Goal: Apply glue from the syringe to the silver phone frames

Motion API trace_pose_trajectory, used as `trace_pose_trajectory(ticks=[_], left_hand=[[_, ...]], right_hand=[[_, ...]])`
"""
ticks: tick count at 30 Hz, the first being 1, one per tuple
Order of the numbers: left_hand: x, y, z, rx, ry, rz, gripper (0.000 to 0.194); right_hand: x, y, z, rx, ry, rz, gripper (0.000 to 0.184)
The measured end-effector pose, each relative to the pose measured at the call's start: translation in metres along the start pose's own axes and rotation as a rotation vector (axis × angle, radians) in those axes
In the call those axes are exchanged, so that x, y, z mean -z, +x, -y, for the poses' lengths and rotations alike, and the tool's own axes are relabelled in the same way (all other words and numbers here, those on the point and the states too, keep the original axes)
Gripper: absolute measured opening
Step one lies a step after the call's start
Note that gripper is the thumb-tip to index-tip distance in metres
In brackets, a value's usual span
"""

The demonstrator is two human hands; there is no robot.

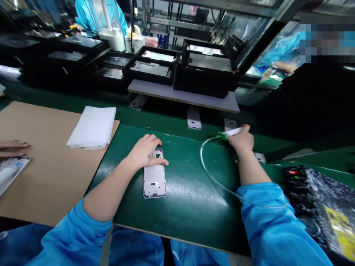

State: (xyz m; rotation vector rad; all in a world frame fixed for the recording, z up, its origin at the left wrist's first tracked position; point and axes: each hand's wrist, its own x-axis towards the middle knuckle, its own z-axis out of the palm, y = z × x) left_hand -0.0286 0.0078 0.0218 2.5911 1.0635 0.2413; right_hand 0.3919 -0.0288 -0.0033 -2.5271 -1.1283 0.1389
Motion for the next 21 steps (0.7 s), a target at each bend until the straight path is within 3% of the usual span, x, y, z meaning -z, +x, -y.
trace_pose_trajectory(ticks=[2,4,7,9,10,13,15,17,21], left_hand=[[0.007,-0.003,0.003,-0.012,-0.057,0.069,0.091],[0.011,-0.005,0.008,-0.002,-0.081,0.119,0.085],[0.012,-0.004,0.019,0.037,-0.076,0.090,0.068],[0.010,-0.004,0.028,0.061,-0.081,0.019,0.069],[0.009,-0.004,0.032,0.068,-0.094,-0.019,0.073],[0.005,-0.006,0.044,0.062,-0.154,-0.095,0.080],[0.003,-0.007,0.048,0.050,-0.176,-0.112,0.081],[0.001,-0.006,0.050,0.040,-0.180,-0.104,0.082],[-0.002,-0.002,0.043,0.013,-0.170,-0.072,0.085]], right_hand=[[0.008,0.003,-0.015,-0.021,0.027,-0.038,0.081],[0.015,-0.002,-0.030,-0.020,0.054,-0.093,0.084],[0.018,-0.028,-0.048,0.133,0.185,-0.192,0.082],[0.013,-0.054,-0.057,0.290,0.281,-0.181,0.074],[0.010,-0.068,-0.060,0.382,0.303,-0.136,0.068],[0.002,-0.106,-0.059,0.977,0.283,-0.012,0.040],[-0.001,-0.123,-0.051,1.255,0.222,0.005,0.030],[-0.005,-0.132,-0.036,1.309,0.202,0.011,0.027],[-0.012,-0.136,0.001,1.224,0.316,0.131,0.038]])
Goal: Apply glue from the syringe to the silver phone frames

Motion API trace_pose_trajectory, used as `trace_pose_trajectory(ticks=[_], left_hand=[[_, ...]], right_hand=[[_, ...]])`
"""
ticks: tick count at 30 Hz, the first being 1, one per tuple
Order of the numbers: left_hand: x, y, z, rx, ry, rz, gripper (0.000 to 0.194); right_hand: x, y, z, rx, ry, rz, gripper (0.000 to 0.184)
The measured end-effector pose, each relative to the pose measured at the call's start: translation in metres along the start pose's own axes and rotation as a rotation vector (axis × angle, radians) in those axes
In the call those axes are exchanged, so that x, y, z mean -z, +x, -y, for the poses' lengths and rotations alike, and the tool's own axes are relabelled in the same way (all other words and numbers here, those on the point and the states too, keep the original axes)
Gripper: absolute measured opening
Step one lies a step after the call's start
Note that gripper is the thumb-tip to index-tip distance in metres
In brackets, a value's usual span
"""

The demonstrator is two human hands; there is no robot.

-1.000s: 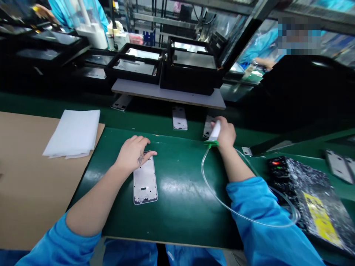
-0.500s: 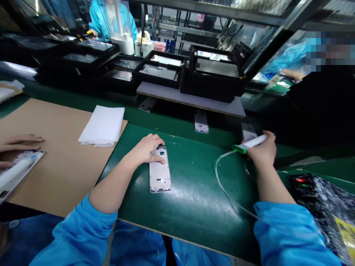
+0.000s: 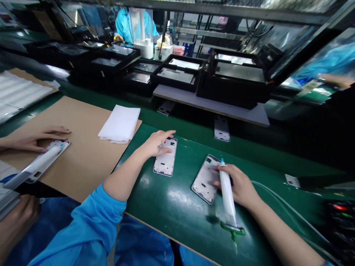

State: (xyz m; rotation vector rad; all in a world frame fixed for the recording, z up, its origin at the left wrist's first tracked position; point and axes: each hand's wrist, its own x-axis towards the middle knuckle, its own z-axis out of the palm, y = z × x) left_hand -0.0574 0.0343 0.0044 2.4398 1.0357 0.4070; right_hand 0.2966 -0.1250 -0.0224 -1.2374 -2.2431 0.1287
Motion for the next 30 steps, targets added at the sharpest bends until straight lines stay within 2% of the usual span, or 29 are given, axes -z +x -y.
trace_pose_trajectory(ticks=[5,7,9,12,14,17,19,22,24,30], left_hand=[[-0.001,0.002,-0.019,-0.063,0.000,0.072,0.083],[0.001,0.000,-0.024,-0.076,0.012,0.098,0.079],[0.003,-0.001,-0.029,-0.082,0.021,0.113,0.078],[-0.001,-0.001,-0.036,-0.059,0.006,0.086,0.090],[-0.009,0.000,-0.043,-0.005,-0.004,0.022,0.097],[-0.023,0.001,-0.052,0.078,0.022,-0.072,0.095],[-0.030,0.001,-0.054,0.072,0.050,-0.087,0.090],[-0.032,0.000,-0.050,-0.013,0.058,-0.042,0.075],[-0.029,0.000,-0.046,-0.052,0.041,0.003,0.067],[-0.025,0.002,-0.048,0.002,0.024,0.017,0.069]], right_hand=[[-0.017,0.038,0.018,0.030,0.304,0.143,0.047],[-0.026,0.046,0.024,-0.003,0.432,0.139,0.045],[-0.035,0.051,0.028,-0.080,0.557,-0.010,0.043],[-0.048,0.061,0.028,-0.238,0.764,-0.331,0.046],[-0.053,0.069,0.026,-0.342,0.924,-0.404,0.052],[-0.054,0.077,0.021,-0.453,1.062,-0.370,0.057],[-0.052,0.075,0.017,-0.501,1.042,-0.344,0.051],[-0.045,0.065,0.015,-0.564,0.955,-0.276,0.038],[-0.042,0.060,0.018,-0.582,0.889,-0.224,0.036],[-0.043,0.069,0.033,-0.535,0.801,-0.068,0.035]])
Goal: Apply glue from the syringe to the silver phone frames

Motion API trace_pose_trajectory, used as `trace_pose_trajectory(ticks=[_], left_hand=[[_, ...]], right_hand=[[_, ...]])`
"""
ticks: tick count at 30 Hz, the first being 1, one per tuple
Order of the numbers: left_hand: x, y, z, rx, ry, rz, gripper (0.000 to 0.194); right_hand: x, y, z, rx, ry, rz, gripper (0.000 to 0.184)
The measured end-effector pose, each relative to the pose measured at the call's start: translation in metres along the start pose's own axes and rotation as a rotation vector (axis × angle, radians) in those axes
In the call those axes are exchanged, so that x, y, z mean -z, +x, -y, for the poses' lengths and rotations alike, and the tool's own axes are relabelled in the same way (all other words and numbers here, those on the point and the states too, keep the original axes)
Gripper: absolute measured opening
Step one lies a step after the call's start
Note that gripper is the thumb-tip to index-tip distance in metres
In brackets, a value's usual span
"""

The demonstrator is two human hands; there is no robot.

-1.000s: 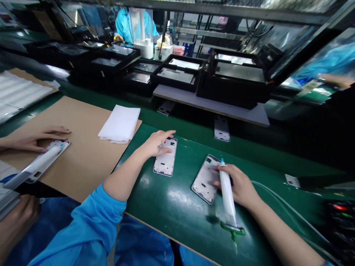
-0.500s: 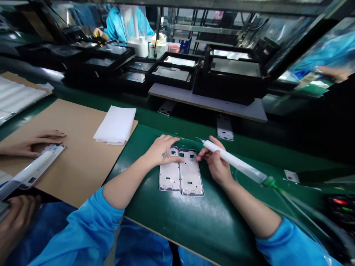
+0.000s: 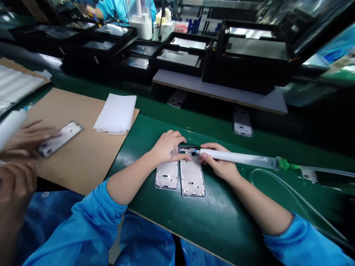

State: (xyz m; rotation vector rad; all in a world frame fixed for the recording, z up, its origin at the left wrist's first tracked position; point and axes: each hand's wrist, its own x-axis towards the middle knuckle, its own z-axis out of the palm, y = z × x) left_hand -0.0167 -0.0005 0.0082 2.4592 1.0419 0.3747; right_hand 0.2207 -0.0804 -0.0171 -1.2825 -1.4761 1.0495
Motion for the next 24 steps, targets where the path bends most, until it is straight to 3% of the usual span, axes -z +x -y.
trace_pose_trajectory(ticks=[8,24], left_hand=[[-0.001,0.004,-0.003,-0.009,-0.013,0.061,0.058],[-0.002,0.006,-0.002,-0.013,-0.043,0.051,0.060]], right_hand=[[-0.003,0.007,0.006,0.045,-0.195,-0.016,0.027],[-0.012,0.014,0.008,-0.012,-0.188,-0.018,0.027]])
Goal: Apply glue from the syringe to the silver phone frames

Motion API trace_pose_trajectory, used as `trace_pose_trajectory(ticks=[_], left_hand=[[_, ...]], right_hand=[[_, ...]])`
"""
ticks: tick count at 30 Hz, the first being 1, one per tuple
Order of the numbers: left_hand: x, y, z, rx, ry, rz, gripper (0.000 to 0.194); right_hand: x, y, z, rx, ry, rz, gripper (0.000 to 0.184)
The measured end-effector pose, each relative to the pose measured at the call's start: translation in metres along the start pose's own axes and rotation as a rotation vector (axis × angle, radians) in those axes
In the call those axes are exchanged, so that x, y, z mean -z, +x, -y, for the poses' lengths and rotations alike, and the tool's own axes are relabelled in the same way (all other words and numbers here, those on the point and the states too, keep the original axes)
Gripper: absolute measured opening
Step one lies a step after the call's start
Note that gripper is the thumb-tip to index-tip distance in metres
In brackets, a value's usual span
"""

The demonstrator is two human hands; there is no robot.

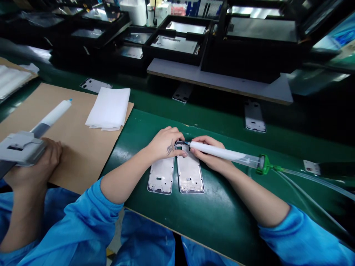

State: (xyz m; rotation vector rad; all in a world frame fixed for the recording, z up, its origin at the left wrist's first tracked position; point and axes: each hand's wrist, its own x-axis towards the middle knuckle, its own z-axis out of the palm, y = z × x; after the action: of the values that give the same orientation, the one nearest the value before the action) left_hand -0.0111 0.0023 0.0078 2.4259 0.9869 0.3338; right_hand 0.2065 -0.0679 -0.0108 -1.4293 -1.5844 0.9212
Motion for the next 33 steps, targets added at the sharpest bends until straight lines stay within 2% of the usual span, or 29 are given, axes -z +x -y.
trace_pose_trajectory(ticks=[33], left_hand=[[-0.0012,0.0024,0.0015,-0.014,0.013,0.012,0.062]], right_hand=[[0.0042,0.0004,0.0033,-0.049,0.009,0.043,0.019]])
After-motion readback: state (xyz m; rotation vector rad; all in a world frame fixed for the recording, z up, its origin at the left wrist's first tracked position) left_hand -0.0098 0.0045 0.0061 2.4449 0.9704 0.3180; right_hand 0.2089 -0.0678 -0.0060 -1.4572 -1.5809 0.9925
